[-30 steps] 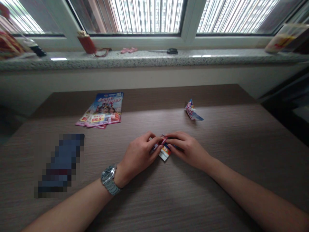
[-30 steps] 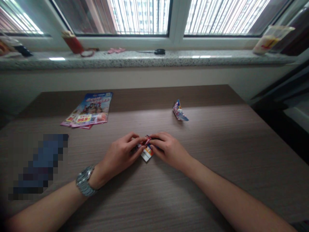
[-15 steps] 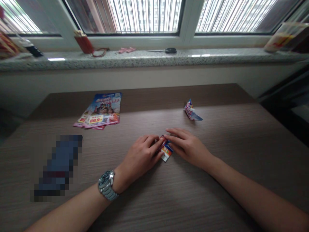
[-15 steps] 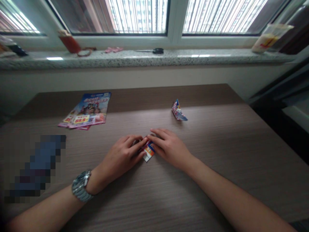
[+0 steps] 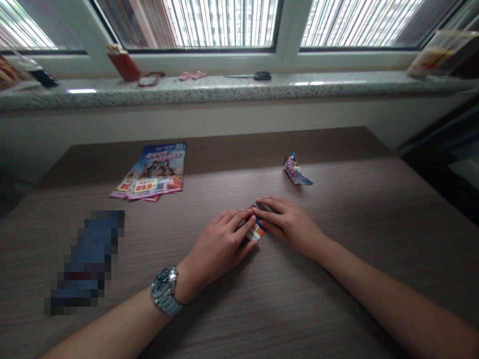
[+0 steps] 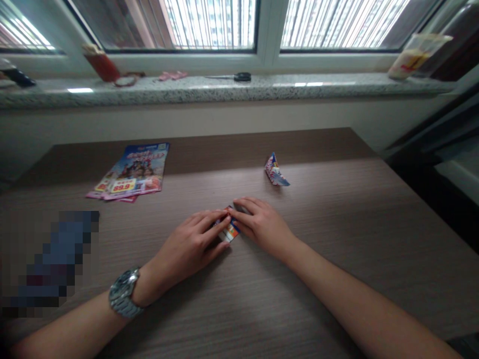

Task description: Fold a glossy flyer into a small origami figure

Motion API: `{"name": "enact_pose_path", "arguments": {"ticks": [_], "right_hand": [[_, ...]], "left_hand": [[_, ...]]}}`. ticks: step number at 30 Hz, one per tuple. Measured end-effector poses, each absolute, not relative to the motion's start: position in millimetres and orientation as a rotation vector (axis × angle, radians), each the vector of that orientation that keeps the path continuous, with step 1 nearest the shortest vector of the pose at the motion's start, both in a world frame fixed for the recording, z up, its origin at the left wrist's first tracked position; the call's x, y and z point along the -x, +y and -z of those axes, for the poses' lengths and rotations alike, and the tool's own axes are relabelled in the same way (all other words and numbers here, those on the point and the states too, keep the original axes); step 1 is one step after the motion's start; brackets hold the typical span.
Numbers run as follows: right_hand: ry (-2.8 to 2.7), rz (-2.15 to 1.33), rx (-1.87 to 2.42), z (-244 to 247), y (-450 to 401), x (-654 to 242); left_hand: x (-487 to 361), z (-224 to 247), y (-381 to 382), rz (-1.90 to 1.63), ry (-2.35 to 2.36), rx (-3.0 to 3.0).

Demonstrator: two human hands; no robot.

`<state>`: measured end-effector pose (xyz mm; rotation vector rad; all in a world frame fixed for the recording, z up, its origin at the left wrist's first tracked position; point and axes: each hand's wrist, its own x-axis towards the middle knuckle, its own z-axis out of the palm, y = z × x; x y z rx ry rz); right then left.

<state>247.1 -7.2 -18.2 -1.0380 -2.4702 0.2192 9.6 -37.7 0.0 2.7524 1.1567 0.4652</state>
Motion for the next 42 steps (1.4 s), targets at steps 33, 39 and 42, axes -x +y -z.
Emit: {"name": "enact_pose_path", "arguments": {"ticks": [33,39,42], "right_hand": [[-2.655,-0.251,1.225,21,-15,-240],[-2.624,-0.346,1.248,20,-9,-245],[-2.594,-0.357,1.229,21,-7,-246]], "left_hand": [[-4,3,-35,-0.366,1.197,-2.748],[-2,6,-32,-0.412,1.154,-2.763],[0,9,-30,-0.429,1.119,-2.779]]}}
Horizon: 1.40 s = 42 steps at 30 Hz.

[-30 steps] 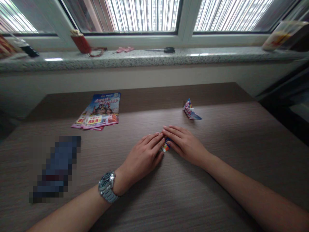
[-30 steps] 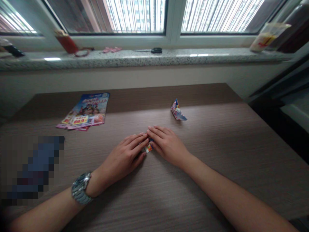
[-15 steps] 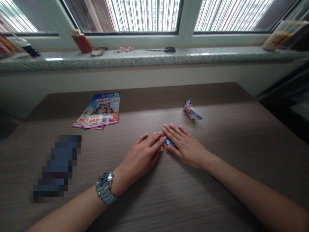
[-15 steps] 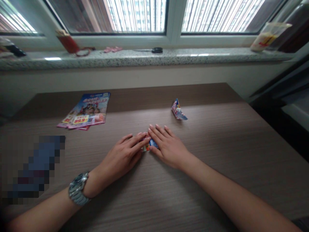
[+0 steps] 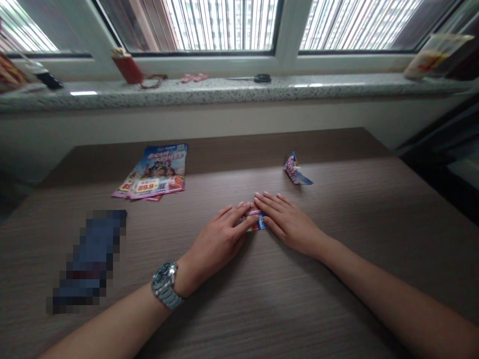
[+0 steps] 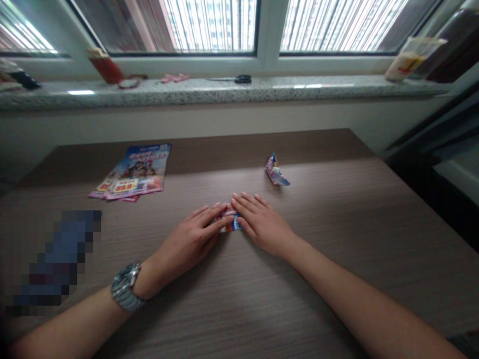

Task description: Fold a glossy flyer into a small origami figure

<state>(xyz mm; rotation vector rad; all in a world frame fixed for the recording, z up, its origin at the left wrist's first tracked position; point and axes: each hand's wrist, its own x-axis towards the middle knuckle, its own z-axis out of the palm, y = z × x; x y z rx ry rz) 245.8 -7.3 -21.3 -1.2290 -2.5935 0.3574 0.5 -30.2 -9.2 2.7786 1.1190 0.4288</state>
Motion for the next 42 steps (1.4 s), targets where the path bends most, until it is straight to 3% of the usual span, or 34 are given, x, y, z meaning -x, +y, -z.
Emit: {"name": "enact_pose_path", "arguments": {"ticks": [27,35,42], "right_hand": [[-2.61,-0.224,1.226,17,-10,-240],[-2.725,-0.25,1.254,18,-14,-234],[-2.73,-0.261,1.267,18,-14,-234]], "left_hand": [[-2,7,-33,-0.334,0.983,-2.868],[-3,7,-32,-0.456,0.968,-2.799],[-2,8,-32,-0.49,1.171,-2.738]]}}
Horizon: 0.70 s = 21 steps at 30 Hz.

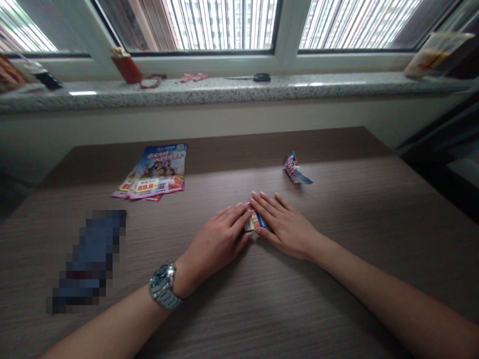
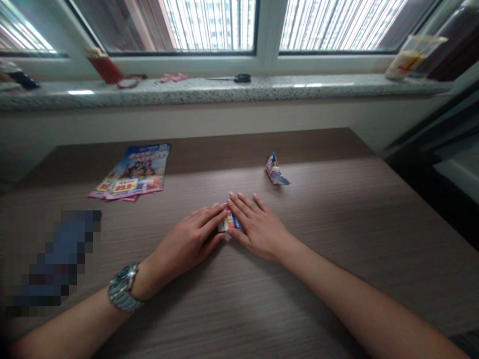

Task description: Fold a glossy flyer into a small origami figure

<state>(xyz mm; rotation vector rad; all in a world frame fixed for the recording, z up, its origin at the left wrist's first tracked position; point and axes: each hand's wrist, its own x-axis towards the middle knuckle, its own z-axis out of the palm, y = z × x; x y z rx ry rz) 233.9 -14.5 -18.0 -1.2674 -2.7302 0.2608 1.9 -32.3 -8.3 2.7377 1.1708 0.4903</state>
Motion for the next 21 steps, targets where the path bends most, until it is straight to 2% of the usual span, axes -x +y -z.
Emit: {"name": "enact_pose_path", "arguments": {"ticks": [7,21], "right_hand": [[-2.689,-0.266,1.287,14.7,-15.5,-231.5],[-2.703,-0.237,1.236,18.2,-19.3,-227.0]], "left_hand": [[-2.5,4.2,-34.7,-0.367,1.206,-2.736],[-6.2,1.5,-37.3,-0.377,1.249,-2.807]]}}
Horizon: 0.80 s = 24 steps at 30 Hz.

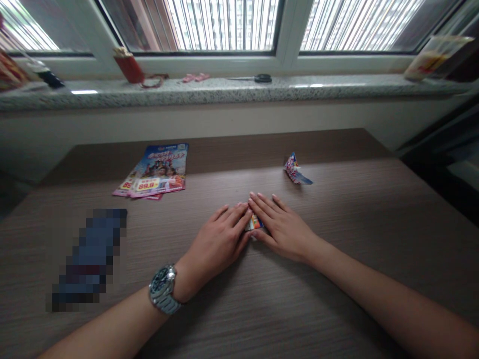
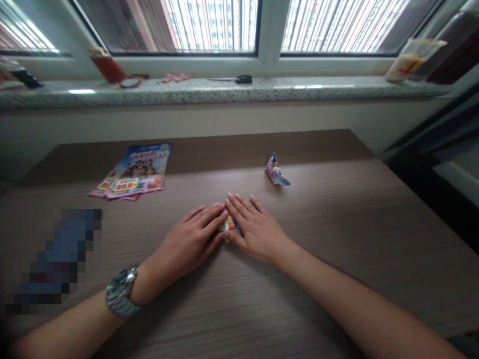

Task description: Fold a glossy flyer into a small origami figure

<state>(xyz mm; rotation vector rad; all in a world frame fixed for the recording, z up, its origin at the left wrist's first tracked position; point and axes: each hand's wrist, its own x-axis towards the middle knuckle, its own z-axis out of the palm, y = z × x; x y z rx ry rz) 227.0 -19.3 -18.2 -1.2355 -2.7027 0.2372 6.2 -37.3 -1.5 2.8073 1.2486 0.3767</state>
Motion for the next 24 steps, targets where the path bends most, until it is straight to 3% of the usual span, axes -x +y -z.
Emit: {"name": "enact_pose_path", "arguments": {"ticks": [24], "right_hand": [[-2.643,-0.259,1.349,22.0,-19.9,-228.0]], "left_hand": [[-5.0,1.1,-43.4,-0.393,1.33,-2.806]]}}
